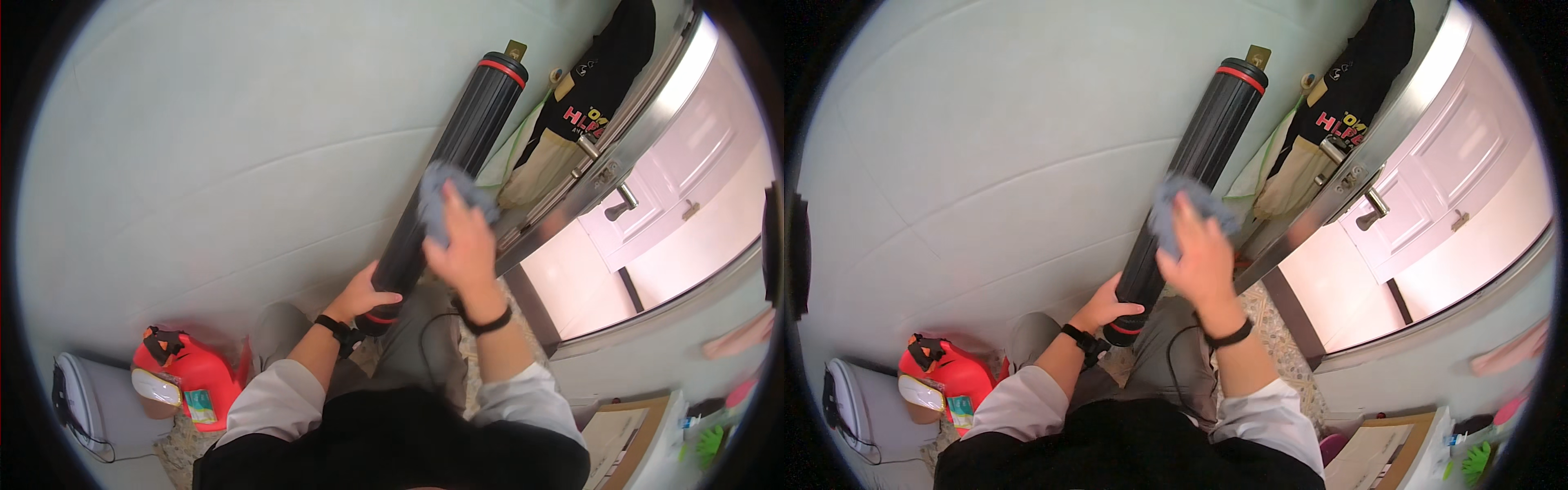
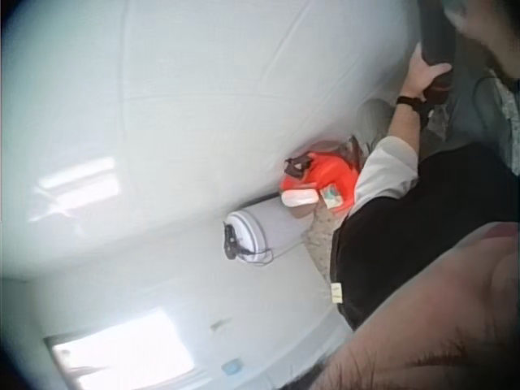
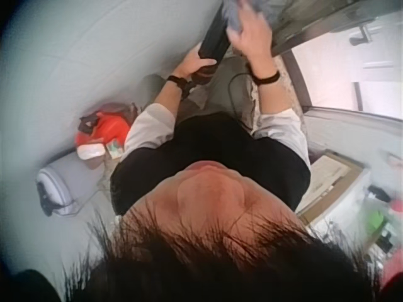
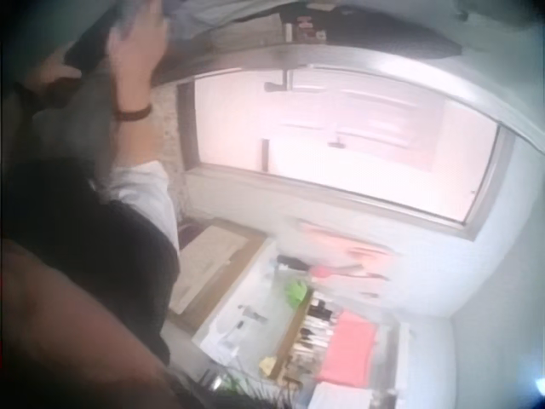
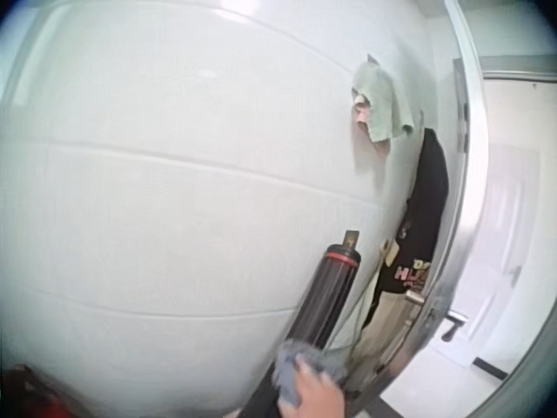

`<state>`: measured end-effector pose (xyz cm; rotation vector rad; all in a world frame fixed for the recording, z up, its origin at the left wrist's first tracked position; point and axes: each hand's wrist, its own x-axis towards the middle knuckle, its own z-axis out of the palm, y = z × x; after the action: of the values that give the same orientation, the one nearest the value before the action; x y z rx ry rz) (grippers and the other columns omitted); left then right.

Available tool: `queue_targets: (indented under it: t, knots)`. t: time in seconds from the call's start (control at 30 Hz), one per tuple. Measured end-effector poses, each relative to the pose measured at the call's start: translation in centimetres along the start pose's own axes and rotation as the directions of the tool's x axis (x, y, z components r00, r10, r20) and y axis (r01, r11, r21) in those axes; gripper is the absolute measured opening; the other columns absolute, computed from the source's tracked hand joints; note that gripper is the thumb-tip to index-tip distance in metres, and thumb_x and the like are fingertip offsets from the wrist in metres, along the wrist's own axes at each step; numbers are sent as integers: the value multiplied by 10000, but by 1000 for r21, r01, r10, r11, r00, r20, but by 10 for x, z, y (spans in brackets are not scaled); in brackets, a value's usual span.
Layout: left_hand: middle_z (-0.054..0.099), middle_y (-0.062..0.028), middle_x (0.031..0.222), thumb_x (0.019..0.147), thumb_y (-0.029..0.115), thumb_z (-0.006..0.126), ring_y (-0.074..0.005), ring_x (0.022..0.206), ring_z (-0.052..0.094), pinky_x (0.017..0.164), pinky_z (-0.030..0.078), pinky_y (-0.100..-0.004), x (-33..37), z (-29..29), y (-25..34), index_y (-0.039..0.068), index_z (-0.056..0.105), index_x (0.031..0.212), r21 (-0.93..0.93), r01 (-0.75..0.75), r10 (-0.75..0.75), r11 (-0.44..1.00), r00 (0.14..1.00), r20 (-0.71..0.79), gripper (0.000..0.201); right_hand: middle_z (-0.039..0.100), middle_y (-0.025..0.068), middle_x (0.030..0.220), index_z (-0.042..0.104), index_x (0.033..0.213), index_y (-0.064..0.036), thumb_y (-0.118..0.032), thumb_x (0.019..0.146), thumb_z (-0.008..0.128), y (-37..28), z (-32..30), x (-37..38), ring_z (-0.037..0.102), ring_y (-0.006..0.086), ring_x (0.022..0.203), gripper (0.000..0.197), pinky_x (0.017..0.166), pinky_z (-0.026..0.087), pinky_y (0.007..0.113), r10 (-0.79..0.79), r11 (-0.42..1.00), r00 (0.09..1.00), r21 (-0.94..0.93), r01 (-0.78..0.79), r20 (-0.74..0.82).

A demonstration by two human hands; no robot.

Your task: Cleaning a glass shower partition door using a blue cloth.

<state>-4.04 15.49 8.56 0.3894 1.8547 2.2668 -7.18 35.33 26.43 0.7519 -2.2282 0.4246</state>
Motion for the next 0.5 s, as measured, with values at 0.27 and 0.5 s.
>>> queue_targets:
  t: [0.27,0.5]
  knots:
    - [640,-119,1276,718,158,871,-214,1179,598,1041,457,-361,1,-14,0,-3,504,1395,41,-15,16,999,1000,-8,787,613,-18,1389,682,1206,-120,-209,627,763,-20,13,-51,565,218,797,591,676,528,334,-256,965,945,0,261,202]
    - [638,-111,1290,753,129,851,-191,1195,587,1051,444,-342,-8,-5,12,-15,502,1404,-2,9,-9,1000,1000,-15,752,659,124,1240,589,1363,-114,-231,726,682,39,-27,79,634,373,935,654,819,568,478,-33,983,996,-184,17,-85]
